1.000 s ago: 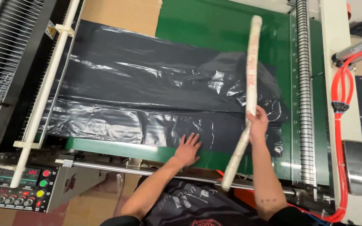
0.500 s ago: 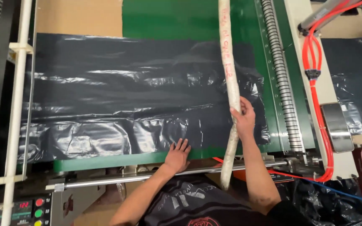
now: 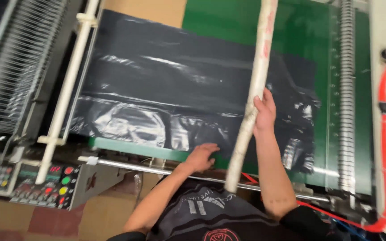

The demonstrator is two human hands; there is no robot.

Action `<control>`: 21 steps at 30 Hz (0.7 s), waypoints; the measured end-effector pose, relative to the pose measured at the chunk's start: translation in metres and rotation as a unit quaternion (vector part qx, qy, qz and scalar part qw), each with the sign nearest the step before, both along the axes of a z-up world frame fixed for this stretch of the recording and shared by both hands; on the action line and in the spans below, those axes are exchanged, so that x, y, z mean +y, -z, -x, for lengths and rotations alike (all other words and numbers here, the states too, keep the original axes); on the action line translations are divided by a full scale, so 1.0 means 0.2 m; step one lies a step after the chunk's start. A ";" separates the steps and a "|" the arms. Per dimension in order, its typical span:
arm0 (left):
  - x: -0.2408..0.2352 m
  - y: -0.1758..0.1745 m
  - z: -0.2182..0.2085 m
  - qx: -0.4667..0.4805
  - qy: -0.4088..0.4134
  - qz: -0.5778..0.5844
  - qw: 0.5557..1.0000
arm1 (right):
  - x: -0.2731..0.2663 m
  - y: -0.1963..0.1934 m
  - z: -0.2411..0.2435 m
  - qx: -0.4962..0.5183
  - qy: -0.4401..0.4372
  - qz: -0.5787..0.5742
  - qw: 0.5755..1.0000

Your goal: Using a long white tube to smooth and flatten black plastic film as it moves along a conveyor belt on an industrial machine.

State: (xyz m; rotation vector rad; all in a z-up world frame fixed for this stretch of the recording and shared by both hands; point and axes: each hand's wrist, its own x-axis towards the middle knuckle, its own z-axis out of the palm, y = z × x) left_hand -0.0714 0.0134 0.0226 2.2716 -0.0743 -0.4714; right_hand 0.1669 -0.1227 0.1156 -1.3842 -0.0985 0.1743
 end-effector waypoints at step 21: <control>1.22 -0.24 0.82 -0.320 -0.597 -0.026 0.735 | 1.51 0.65 0.42 0.258 -0.131 -0.128 0.949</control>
